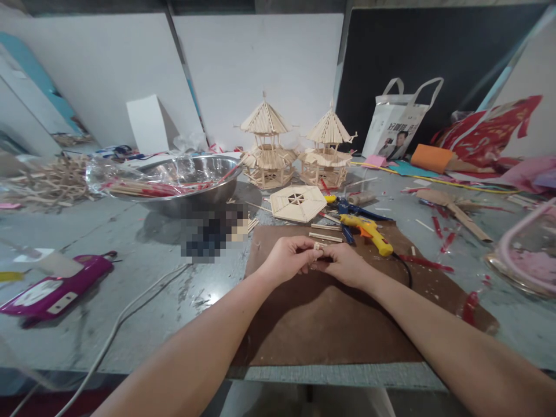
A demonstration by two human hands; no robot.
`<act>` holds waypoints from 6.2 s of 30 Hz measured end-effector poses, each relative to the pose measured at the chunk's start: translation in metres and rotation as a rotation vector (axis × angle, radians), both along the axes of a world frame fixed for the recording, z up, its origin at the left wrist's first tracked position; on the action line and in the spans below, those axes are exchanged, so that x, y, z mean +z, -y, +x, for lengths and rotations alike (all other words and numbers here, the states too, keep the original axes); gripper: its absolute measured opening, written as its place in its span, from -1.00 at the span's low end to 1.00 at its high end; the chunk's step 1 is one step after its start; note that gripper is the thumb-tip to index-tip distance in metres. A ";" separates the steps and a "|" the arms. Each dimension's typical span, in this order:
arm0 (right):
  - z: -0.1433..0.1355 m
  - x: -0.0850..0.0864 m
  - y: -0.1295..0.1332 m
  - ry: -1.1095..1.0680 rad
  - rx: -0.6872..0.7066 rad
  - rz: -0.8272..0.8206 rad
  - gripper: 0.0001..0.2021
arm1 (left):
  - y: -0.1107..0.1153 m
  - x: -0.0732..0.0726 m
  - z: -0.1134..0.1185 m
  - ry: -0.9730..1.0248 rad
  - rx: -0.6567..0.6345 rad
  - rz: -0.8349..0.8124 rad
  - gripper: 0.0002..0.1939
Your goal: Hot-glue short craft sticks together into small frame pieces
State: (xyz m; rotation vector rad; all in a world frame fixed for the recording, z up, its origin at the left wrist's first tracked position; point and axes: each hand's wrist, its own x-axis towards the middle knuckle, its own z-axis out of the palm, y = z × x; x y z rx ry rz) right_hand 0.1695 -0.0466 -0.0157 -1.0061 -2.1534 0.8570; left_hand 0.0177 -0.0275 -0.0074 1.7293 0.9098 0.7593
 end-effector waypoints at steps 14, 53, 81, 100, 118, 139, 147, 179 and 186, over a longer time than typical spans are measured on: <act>0.002 -0.003 -0.002 0.028 -0.176 -0.023 -0.82 | 0.001 0.000 0.000 -0.067 0.072 0.176 -0.67; 0.019 0.007 -0.013 -0.808 -0.418 -0.504 -0.80 | -0.005 0.007 -0.006 0.204 -0.075 -0.456 -0.66; 0.010 -0.006 -0.010 0.552 -0.590 0.134 -0.85 | -0.048 -0.001 -0.037 -0.150 0.735 0.175 -0.74; 0.035 0.002 -0.014 -0.075 -0.322 -0.461 -0.88 | -0.053 0.012 -0.071 -1.219 0.697 0.336 -0.70; 0.045 0.010 -0.022 -0.528 -0.695 -0.270 -0.85 | -0.052 0.014 -0.073 -1.170 0.662 0.233 -0.71; 0.047 0.005 -0.025 -0.448 -0.751 -0.188 -0.85 | -0.052 0.014 -0.071 -1.157 0.712 0.179 -0.72; 0.049 -0.002 -0.027 -0.372 -0.729 -0.133 -0.83 | -0.056 0.011 -0.072 -1.157 0.701 0.171 -0.74; 0.044 -0.003 -0.021 0.163 -0.654 0.223 -0.79 | -0.059 0.014 -0.077 -1.222 0.617 0.206 -0.75; 0.044 -0.002 -0.021 0.180 -0.634 0.286 -0.80 | -0.059 0.013 -0.077 -1.215 0.629 0.192 -0.71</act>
